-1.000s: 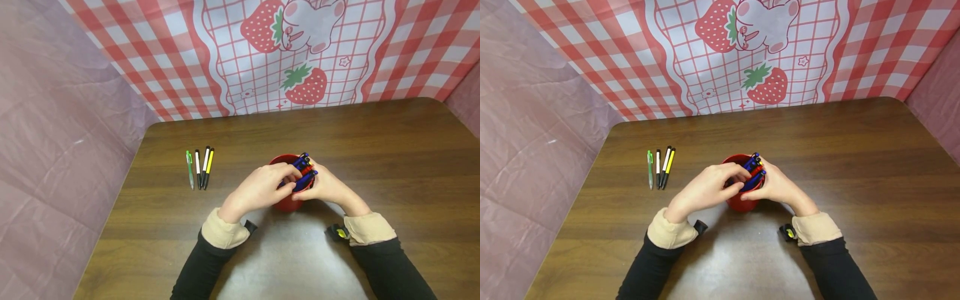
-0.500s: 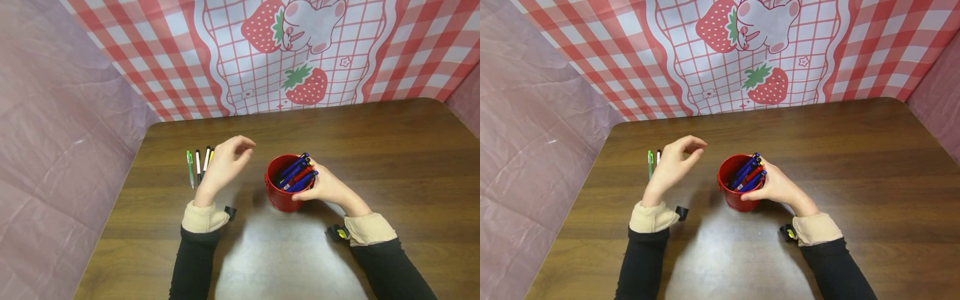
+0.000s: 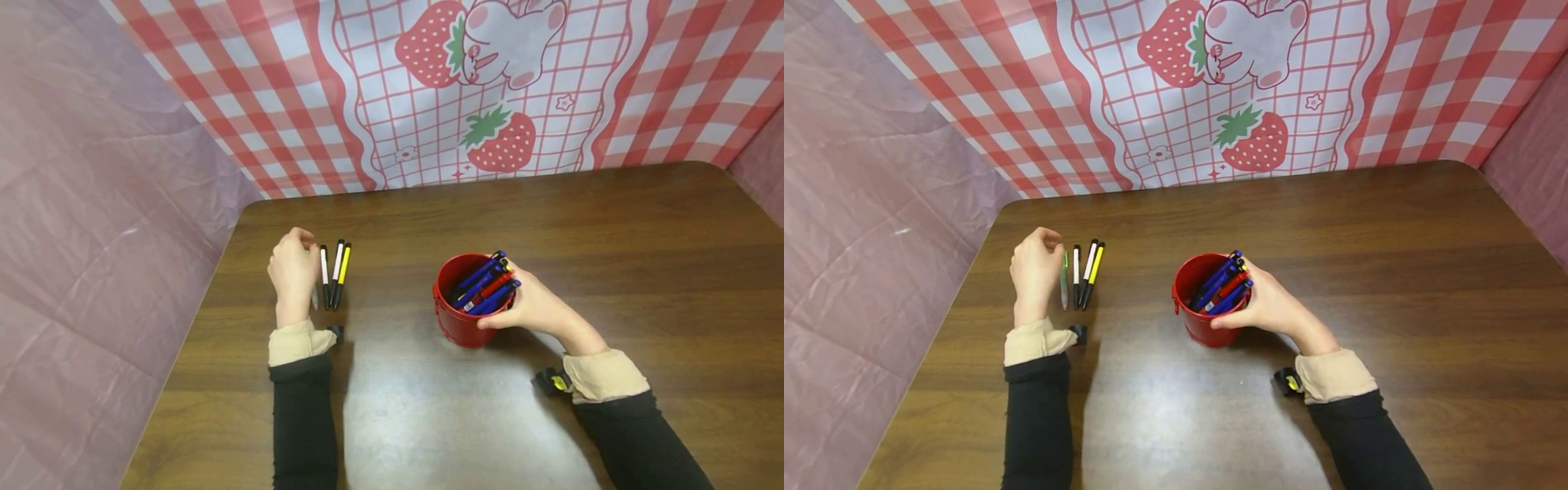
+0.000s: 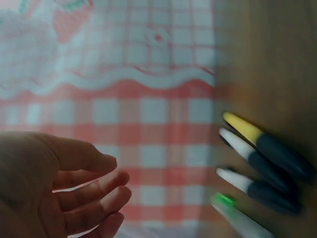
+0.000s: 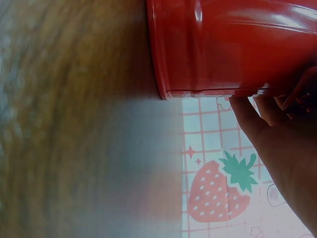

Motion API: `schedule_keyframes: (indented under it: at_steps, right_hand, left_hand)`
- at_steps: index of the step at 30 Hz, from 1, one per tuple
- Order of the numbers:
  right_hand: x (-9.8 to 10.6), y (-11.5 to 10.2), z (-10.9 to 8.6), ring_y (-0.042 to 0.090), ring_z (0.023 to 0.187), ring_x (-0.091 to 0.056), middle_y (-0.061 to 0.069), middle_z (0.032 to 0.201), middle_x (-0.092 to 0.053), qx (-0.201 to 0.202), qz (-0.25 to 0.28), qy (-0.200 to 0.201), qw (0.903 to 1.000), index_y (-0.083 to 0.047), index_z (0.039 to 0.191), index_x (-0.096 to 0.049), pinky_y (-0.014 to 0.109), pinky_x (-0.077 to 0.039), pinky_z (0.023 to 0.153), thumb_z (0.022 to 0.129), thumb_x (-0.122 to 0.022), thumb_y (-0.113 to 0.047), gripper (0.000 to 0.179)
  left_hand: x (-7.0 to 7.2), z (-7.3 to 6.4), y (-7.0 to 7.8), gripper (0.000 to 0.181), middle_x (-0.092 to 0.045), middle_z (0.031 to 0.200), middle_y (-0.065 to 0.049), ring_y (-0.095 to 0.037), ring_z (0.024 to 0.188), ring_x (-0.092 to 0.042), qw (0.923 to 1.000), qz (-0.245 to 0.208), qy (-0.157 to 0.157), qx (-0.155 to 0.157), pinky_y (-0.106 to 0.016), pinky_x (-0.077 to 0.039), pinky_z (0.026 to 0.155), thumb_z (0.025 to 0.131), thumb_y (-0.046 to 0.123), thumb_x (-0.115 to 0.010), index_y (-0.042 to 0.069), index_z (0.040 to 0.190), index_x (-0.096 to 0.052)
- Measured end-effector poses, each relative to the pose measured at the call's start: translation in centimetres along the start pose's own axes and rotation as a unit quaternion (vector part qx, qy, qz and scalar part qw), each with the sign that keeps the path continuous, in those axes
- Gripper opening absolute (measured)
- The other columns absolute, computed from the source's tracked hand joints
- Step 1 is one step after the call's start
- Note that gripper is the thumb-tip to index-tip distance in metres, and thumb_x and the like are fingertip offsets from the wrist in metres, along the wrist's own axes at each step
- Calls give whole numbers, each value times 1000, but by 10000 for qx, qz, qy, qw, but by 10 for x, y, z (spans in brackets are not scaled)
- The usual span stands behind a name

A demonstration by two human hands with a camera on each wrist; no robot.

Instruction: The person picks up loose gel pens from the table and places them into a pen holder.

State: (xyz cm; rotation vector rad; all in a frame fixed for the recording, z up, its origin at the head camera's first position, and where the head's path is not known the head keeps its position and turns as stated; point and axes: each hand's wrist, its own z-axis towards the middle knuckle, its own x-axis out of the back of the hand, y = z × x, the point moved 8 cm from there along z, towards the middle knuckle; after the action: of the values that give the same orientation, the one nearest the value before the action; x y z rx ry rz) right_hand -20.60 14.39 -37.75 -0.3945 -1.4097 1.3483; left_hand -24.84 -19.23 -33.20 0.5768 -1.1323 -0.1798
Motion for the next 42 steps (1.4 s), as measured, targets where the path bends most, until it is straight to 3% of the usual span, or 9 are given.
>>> schedule_keyframes:
  at_steps: [7,12,15,21,31,36,42]
  right_hand:
    - [0,-1,-1,4,96,-54,13,115,-56,37,55,-2,10000,0,127,-40,13,-42,86,55,-85,-7,86]
    - [0,-1,-1,4,96,-54,12,115,-55,0,80,4,10000,-1,127,-40,14,-42,85,55,-85,-8,85]
    - [0,-2,-1,4,97,-54,12,115,-55,19,73,18,10000,0,126,-40,13,-42,86,55,-85,-7,85]
    - [0,-3,0,4,97,-54,12,115,-55,57,25,3,10000,0,126,-41,13,-41,86,55,-85,-7,85]
    - [-1,0,-1,4,97,-54,11,114,-56,60,41,-18,10000,-2,127,-41,15,-42,85,56,-85,-8,83]
    - [-1,1,-1,5,97,-54,11,115,-55,49,122,-44,9999,-3,128,-41,16,-43,84,57,-84,-7,83]
    - [-1,0,-1,6,96,-55,11,114,-56,7,138,-56,9999,-3,127,-41,16,-43,84,57,-84,-8,82]
  left_hand:
    - [-23,3,-39,19,-66,95,-17,-43,83,-61,9968,428,-437,507,-52,-47,66,80,14,-54,5,94,-64]
    - [-31,0,-49,12,-65,88,-22,-44,81,-61,9943,519,-671,648,-52,-46,64,75,12,-55,2,78,-61]
    - [-34,-2,-53,17,-64,88,-25,-46,83,-60,9912,582,-917,758,-52,-47,66,77,17,-60,0,77,-58]
    - [-40,-5,-58,28,-63,94,-30,-47,88,-59,9849,645,-1306,937,-52,-48,71,76,21,-67,-5,83,-59]
    - [-44,-5,-60,15,-63,85,-27,-44,83,-60,9813,765,-1538,872,-49,-49,69,73,11,-61,-3,72,-58]
    - [-43,-5,-59,15,-62,82,-26,-43,80,-60,9826,704,-1514,818,-49,-48,65,74,12,-59,0,67,-53]
    - [-35,-1,-51,13,-63,85,-27,-46,82,-60,9885,602,-1226,651,-51,-47,68,75,12,-55,1,67,-55]
